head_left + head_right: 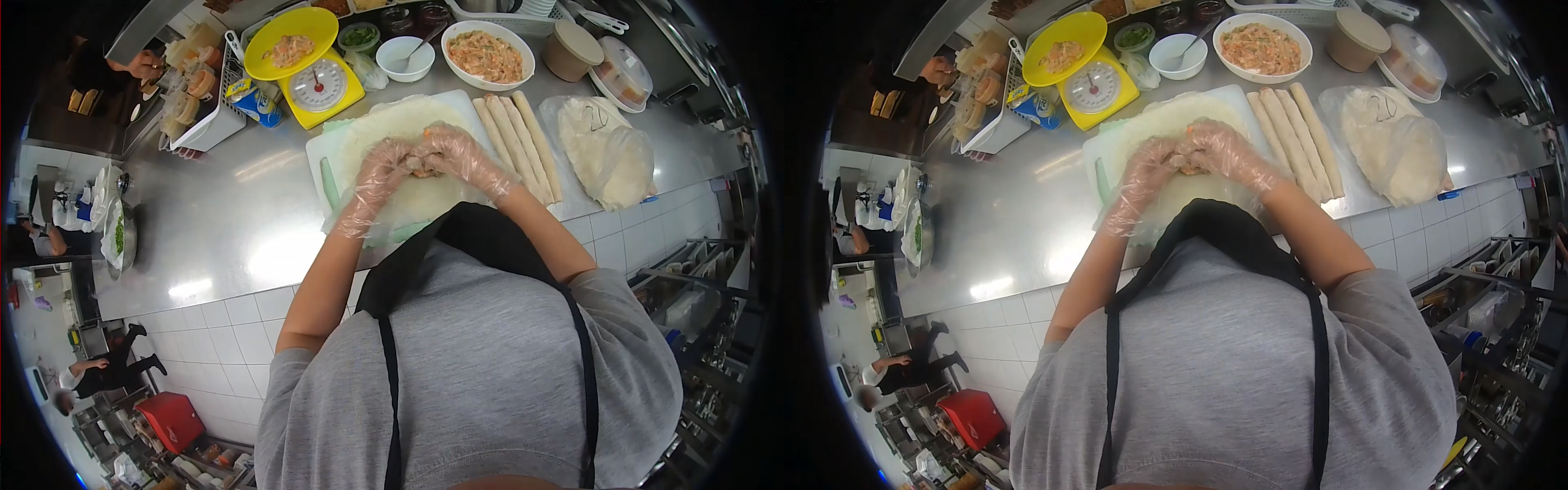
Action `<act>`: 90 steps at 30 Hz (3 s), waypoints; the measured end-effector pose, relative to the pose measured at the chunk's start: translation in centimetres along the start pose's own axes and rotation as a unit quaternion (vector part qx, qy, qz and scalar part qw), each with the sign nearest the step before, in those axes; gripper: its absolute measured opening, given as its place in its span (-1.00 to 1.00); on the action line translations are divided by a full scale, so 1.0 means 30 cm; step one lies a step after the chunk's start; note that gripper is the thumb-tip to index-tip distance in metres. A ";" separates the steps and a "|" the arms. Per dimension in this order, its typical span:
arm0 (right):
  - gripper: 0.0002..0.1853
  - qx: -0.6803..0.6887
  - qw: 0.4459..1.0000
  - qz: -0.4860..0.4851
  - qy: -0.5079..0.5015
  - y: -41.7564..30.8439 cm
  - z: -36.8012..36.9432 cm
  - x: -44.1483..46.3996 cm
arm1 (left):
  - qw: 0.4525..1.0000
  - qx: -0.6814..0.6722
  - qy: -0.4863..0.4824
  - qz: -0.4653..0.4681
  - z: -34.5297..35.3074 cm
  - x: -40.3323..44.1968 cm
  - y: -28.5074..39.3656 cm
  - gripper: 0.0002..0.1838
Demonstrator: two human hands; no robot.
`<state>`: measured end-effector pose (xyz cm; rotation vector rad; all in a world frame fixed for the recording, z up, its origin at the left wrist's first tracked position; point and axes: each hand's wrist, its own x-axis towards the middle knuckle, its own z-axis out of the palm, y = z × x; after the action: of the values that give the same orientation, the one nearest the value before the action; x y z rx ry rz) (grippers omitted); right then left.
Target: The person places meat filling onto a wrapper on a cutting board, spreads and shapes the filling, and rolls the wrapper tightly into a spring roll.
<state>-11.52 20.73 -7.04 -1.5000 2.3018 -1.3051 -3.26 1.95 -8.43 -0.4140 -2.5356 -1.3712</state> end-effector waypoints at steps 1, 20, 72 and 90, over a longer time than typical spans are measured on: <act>-0.83 0.011 1.000 -0.007 0.019 -0.002 0.008 -0.012 | 1.000 0.010 -0.012 0.000 0.015 -0.008 -0.016 -0.74; -0.75 -0.092 0.982 0.085 -0.139 -0.063 -0.030 0.041 | 0.962 0.250 -0.040 -0.107 0.063 0.024 0.013 -0.67; -0.77 -0.068 0.992 0.025 -0.108 0.048 -0.046 0.007 | 0.993 0.088 -0.041 0.068 0.034 0.058 -0.067 -0.85; -0.78 -0.172 0.961 0.136 -0.170 0.028 0.007 0.053 | 0.981 0.143 -0.129 -0.019 -0.028 0.076 -0.060 -0.72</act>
<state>-12.83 19.48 -7.21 -1.2987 2.4655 -0.5490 -5.97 0.60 -8.63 -0.5163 -2.9086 -0.9954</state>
